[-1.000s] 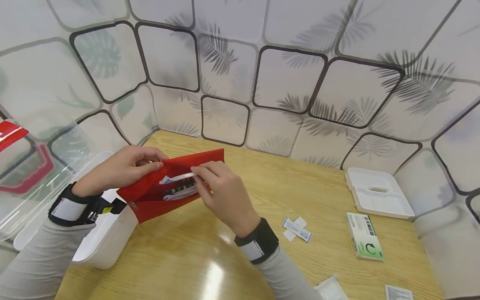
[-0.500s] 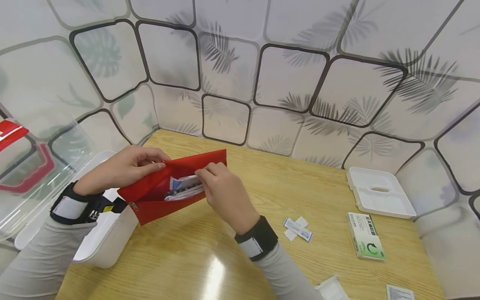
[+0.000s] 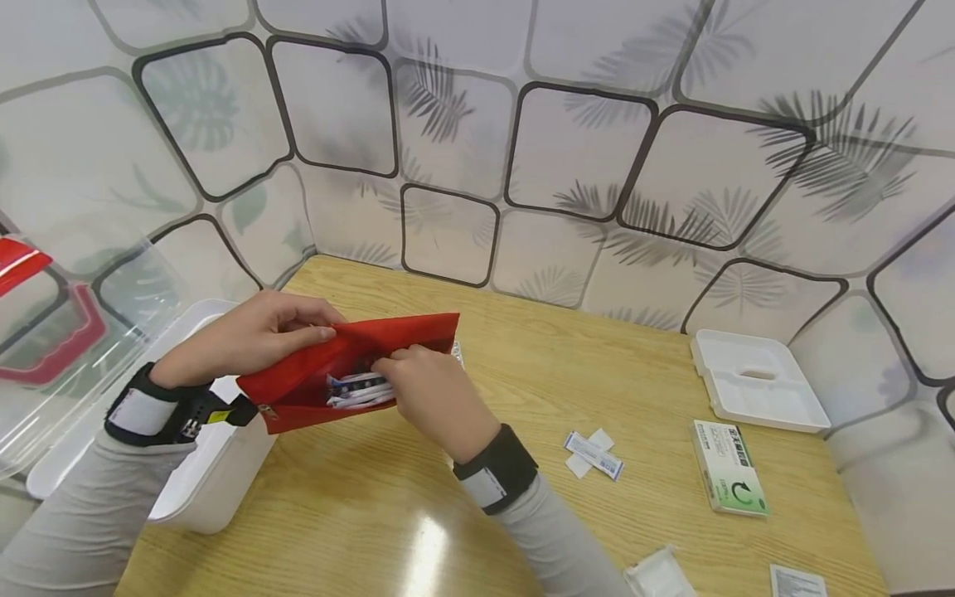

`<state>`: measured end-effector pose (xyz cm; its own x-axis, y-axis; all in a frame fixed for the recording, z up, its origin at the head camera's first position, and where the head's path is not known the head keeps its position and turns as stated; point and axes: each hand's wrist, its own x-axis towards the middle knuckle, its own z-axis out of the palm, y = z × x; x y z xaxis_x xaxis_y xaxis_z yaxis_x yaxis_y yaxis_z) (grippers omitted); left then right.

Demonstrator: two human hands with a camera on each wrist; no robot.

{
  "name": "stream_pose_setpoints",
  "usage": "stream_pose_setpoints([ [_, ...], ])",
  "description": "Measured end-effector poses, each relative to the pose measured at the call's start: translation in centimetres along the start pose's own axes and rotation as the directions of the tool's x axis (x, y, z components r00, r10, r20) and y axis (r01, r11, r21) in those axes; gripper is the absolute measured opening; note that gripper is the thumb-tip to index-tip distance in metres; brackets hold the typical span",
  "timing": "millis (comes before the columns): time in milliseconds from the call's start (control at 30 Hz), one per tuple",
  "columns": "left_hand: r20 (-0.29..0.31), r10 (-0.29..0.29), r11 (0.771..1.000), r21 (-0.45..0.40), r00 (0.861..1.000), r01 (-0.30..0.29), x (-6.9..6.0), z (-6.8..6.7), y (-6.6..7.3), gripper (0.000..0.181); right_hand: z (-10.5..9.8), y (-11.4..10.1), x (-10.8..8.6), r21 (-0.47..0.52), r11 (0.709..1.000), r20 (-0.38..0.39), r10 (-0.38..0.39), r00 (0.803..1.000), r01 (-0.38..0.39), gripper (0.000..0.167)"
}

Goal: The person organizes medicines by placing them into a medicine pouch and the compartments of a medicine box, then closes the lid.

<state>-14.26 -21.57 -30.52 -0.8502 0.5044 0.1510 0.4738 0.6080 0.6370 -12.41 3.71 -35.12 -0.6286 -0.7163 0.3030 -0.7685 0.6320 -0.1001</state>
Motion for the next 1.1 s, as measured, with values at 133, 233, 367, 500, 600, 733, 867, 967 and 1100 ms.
stream_pose_setpoints([
  [133, 0.008, 0.023, 0.999, -0.035, 1.000, -0.023, 0.1, 0.0, 0.2, 0.017, 0.1, -0.3, 0.2, 0.032, 0.999, 0.043, -0.011, 0.999, 0.010, 0.026],
  [233, 0.005, 0.023, 0.999, -0.039, 1.000, -0.023, 0.2, 0.1, 0.2, 0.018, 0.3, -0.2, 0.1, 0.048, 0.999, 0.032, -0.013, 0.999, 0.011, 0.028],
  [367, -0.010, 0.010, 1.000, -0.005, 1.000, -0.010, 0.2, 0.1, 0.0, 0.018, 0.5, 0.1, -0.3, 0.093, 0.995, -0.031, -0.031, 0.999, 0.034, 0.029],
  [500, -0.015, -0.002, 1.000, 0.007, 1.000, 0.002, 0.3, 0.0, -0.1, 0.018, 0.5, 0.3, -0.7, 0.141, 0.987, -0.115, -0.056, 0.992, 0.072, 0.030],
  [600, -0.018, -0.002, 1.000, 0.005, 1.000, 0.003, 0.2, -0.1, 0.0, 0.017, 0.5, 0.5, -0.9, 0.166, 0.981, -0.177, -0.065, 0.982, 0.095, 0.030],
  [733, -0.024, -0.014, 1.000, 0.014, 1.000, 0.014, 0.1, -0.2, 0.0, 0.017, 0.6, 0.9, -1.3, 0.210, 0.970, -0.308, -0.053, 0.950, 0.122, 0.023],
  [867, -0.061, -0.041, 0.997, 0.057, 0.997, 0.045, -0.1, -0.4, 0.0, 0.017, 0.8, 1.8, -1.7, 0.303, 0.946, -0.496, 0.050, 0.867, 0.119, 0.017],
  [967, -0.108, -0.064, 0.993, 0.091, 0.992, 0.074, -0.2, -0.6, 0.0, 0.017, 1.2, 3.1, -1.9, 0.374, 0.924, -0.588, 0.167, 0.792, 0.083, 0.016],
  [1100, -0.142, -0.080, 0.991, 0.099, 0.987, 0.094, -0.3, -1.0, -0.2, 0.018, 2.1, 5.4, -1.8, 0.432, 0.902, -0.598, 0.293, 0.746, -0.008, 0.014],
])
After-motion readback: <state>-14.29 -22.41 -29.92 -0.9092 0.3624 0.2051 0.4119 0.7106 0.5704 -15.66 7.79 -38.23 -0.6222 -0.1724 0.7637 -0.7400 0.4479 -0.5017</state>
